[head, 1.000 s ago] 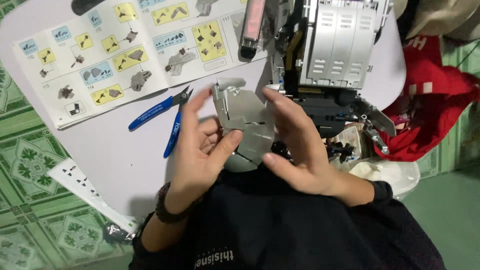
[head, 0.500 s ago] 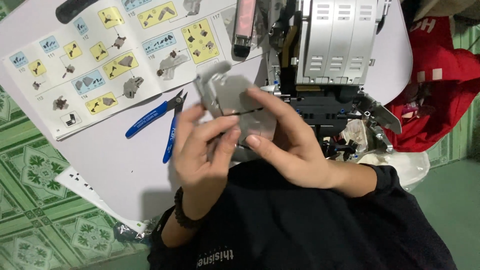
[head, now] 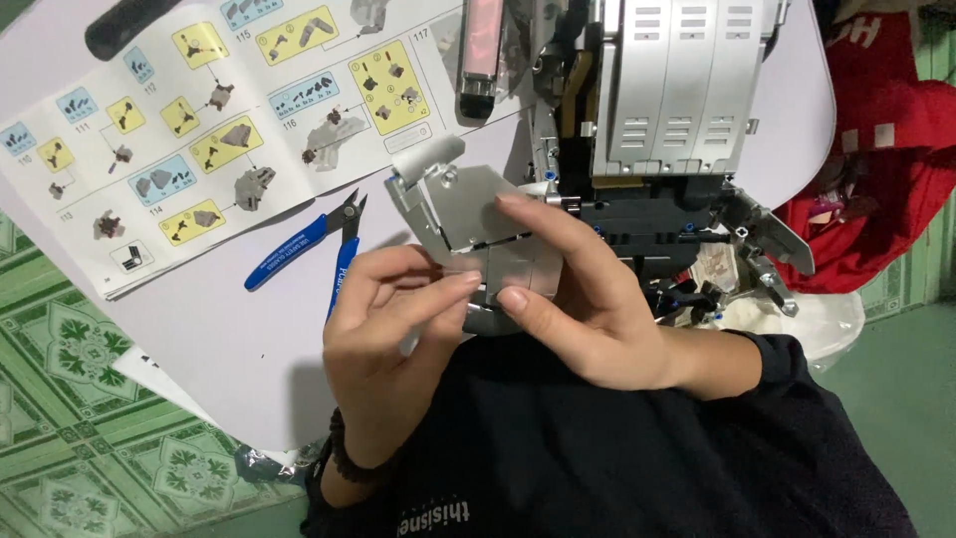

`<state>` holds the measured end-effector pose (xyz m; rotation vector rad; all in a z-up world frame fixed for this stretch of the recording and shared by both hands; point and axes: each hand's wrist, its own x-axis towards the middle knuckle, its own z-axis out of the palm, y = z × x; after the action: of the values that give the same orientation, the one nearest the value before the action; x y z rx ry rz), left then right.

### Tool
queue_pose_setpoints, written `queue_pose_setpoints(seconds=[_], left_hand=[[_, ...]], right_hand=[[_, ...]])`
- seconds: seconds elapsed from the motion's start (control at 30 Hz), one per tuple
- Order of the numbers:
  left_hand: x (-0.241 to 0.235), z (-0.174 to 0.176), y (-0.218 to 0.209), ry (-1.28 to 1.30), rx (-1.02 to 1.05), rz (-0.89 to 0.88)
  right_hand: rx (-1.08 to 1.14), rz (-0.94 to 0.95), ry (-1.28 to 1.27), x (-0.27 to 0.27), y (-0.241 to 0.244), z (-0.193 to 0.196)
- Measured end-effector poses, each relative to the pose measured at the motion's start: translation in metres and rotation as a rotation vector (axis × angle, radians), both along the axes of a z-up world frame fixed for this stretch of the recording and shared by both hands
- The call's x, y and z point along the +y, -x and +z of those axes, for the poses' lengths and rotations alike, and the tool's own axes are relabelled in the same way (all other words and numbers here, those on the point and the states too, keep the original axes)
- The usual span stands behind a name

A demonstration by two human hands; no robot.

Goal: The person assembles a small mechanical component using pliers to press and secure parts. They repeatedly adjust and reposition the component, then attach a larger silver panel to the assembly. The process involves careful alignment and tool use to complete the sub-assembly.

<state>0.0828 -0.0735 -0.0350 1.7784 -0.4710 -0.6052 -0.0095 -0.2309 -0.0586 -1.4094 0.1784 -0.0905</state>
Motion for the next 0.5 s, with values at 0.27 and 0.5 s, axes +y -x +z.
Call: queue_pose_setpoints(seconds=[0.27,0.5], left_hand=[[0.000,-0.012,-0.007,-0.023,0.057,-0.028],[0.000,-0.017,-0.006,-0.164,0.018,-0.146]], right_hand=[[-0.112,-0.084,0.197,0.006,0.005,-0.019],[-0.137,-0.070,0.173,0.003,0.003,-0.016]])
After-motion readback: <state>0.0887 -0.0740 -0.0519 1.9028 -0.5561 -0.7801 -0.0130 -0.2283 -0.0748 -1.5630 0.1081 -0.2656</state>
